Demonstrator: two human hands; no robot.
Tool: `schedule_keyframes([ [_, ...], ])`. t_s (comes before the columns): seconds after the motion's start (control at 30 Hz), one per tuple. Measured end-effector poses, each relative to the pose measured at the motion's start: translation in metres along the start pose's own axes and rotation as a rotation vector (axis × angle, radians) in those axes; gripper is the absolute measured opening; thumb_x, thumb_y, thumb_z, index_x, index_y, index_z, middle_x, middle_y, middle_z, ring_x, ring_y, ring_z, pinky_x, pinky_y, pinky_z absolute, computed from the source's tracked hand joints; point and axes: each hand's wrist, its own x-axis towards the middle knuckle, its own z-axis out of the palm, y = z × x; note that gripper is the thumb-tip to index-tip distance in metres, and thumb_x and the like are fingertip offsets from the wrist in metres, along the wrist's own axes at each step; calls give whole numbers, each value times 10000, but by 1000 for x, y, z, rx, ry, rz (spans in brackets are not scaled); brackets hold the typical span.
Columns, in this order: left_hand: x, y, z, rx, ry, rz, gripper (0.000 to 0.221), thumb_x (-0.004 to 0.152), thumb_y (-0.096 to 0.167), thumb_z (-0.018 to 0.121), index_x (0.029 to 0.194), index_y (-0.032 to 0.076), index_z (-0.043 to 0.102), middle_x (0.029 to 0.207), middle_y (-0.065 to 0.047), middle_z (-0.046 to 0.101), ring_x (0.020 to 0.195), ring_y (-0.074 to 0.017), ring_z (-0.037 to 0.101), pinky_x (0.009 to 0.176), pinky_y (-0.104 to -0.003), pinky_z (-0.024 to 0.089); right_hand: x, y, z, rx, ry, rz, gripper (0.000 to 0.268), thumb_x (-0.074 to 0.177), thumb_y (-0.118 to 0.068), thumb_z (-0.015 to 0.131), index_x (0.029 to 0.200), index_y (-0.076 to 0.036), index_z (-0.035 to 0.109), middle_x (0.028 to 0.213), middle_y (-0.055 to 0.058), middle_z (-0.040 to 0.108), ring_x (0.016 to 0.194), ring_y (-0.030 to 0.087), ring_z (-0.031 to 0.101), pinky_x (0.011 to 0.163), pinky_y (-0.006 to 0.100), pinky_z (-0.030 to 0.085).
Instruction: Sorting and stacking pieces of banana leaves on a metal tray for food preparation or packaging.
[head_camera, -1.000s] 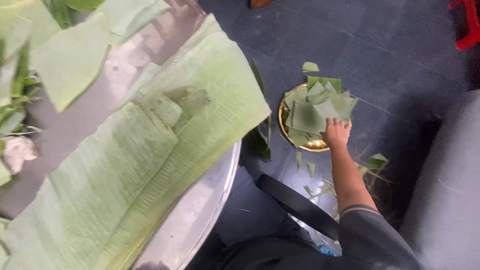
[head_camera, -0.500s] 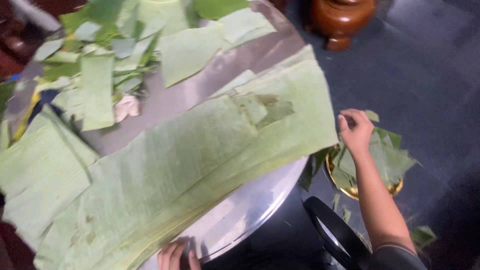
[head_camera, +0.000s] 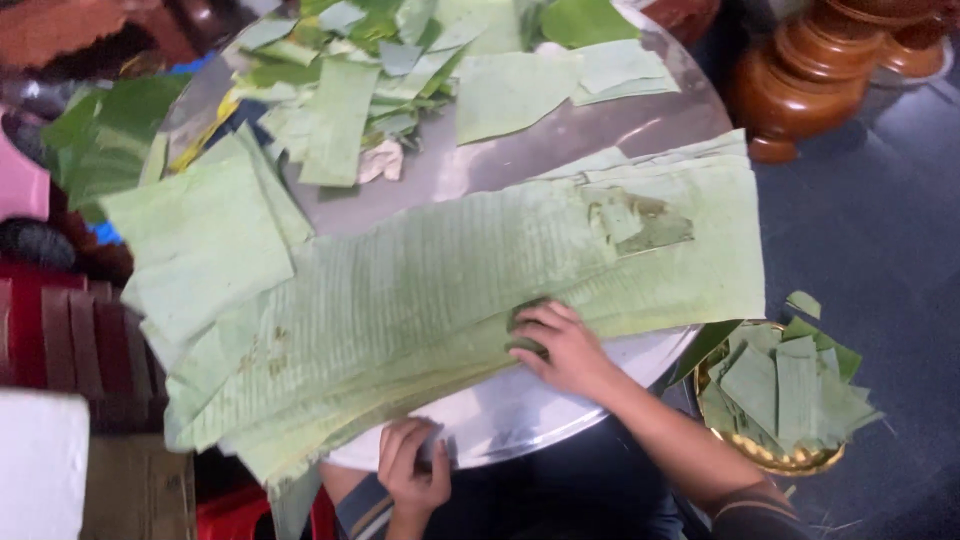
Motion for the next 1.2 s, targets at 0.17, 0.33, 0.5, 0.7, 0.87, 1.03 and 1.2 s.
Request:
schedule_keyframes([
  [0.17, 23, 7, -11, -11, 7, -32, 182, 955, 170, 612, 926, 18, 707, 928, -126, 682, 850, -290, 656, 832, -392, 498, -18, -13, 21, -18, 88, 20, 248, 925, -247, 748, 1104, -78, 728, 1129, 64, 647, 1024, 283, 606, 903, 411, 473],
  [0.33, 58, -27, -13, 267, -150, 132, 269, 849, 161, 766, 1104, 81, 730, 985, -109, 687, 879, -336, 652, 743, -455, 465, -19, -19, 18, -11, 7, 165, 274, 854, -345, 817, 1031, -141, 770, 984, 41, 674, 935, 301, 655, 874, 433, 526],
  [0.5, 96, -63, 16, 692, -460, 118, 321, 865, 272, 766, 1117, 73, 774, 1026, -123, 725, 984, -323, 667, 831, -466, 484, 9, -28, 11, -137, -296, 472, 603, 998, -515, 585, 1435, -101, 606, 1134, 202, 718, 1132, 407, 668, 1016, 532, 481],
  [0.7, 80, -105, 48, 661, -273, 450, 138, 906, 135, 685, 776, 104, 649, 749, -33, 545, 728, -243, 574, 642, -372, 430, 28, -33, -1, -41, -357, 606, 640, 1027, -561, 506, 1480, -113, 574, 1327, 228, 680, 1290, 402, 614, 1103, 531, 447],
  [0.87, 59, -39, 73, 452, -161, 483, 90, 982, 139, 617, 947, 87, 682, 916, -89, 618, 810, -295, 609, 691, -432, 463, 2, -4, 18, 490, -134, 721, 512, 1062, -537, 501, 1248, -81, 640, 1024, 187, 696, 970, 324, 668, 852, 416, 520],
  [1.03, 33, -15, 102, 327, -102, 555, 131, 1024, 136, 568, 1033, 80, 686, 1004, -117, 642, 942, -315, 666, 783, -440, 522, -17, 45, 38, 1200, 415, 952, 412, 1049, -282, 676, 1067, 31, 408, 787, 108, 539, 615, 272, 707, 464, 271, 595],
  [1.2, 66, -5, 69, 213, -563, 70, 536, 1006, 506, 558, 1362, 109, 614, 1396, -230, 587, 1380, -416, 510, 1095, -649, 364, -19, 49, 18, 823, 498, 775, 312, 964, -42, 738, 952, -1, 428, 732, 65, 543, 460, 227, 650, 387, 302, 581],
])
